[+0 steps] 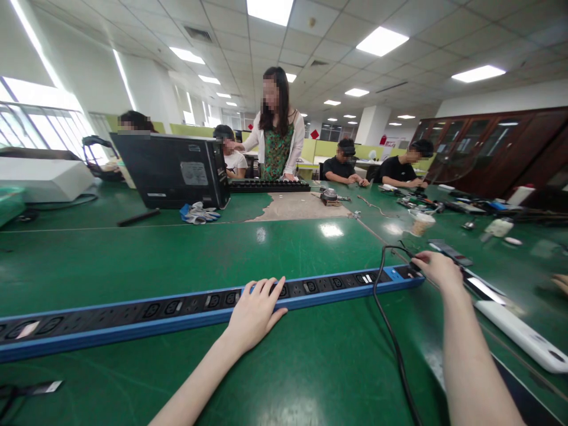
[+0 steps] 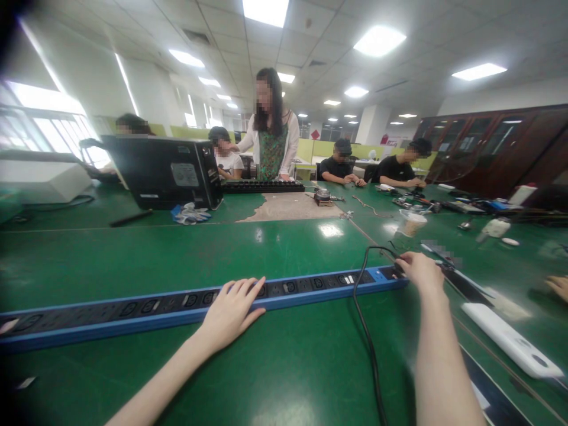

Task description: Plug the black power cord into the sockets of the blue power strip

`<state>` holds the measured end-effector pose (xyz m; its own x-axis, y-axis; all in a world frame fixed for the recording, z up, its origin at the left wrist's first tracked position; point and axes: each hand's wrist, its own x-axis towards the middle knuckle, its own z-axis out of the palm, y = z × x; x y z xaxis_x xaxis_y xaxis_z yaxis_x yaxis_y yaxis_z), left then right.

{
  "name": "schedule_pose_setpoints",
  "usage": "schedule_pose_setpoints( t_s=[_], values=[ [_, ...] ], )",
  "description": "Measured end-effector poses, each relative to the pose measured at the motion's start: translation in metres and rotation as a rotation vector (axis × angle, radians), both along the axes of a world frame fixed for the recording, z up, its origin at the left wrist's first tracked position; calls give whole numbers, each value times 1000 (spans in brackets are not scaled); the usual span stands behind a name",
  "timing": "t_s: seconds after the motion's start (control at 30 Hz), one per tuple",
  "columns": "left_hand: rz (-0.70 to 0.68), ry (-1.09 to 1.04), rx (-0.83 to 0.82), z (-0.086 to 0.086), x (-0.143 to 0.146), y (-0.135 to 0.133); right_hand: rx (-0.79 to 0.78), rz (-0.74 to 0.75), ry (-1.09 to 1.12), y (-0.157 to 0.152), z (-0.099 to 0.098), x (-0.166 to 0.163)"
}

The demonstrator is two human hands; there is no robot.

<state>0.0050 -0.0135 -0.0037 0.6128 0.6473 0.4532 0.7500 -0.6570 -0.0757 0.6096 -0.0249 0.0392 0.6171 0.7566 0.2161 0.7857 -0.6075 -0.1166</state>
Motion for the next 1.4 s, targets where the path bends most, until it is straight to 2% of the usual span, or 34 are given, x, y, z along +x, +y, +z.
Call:
schedule_pose_setpoints(
  t_s=[0.2,0.37,0.6,0.87,1.17,1.4],
  values=[
    [9,9,-4,-1,0,0,-46,-44,1,4,6,-14],
    [2,-2,2,-1,0,0,-23,-124,32,7,5,-17],
    [7,2,-4,-1,0,0,-45,-11,-1,5,2,1],
    [14,10,-15,1,0,-1,-38,-61,-12,16,7,-12],
    [18,14,-18,2,-1,-1,-33,-62,27,11,-5,28],
    [16,13,-12,1,-1,0,-65,-83,34,13,-7,33]
  ],
)
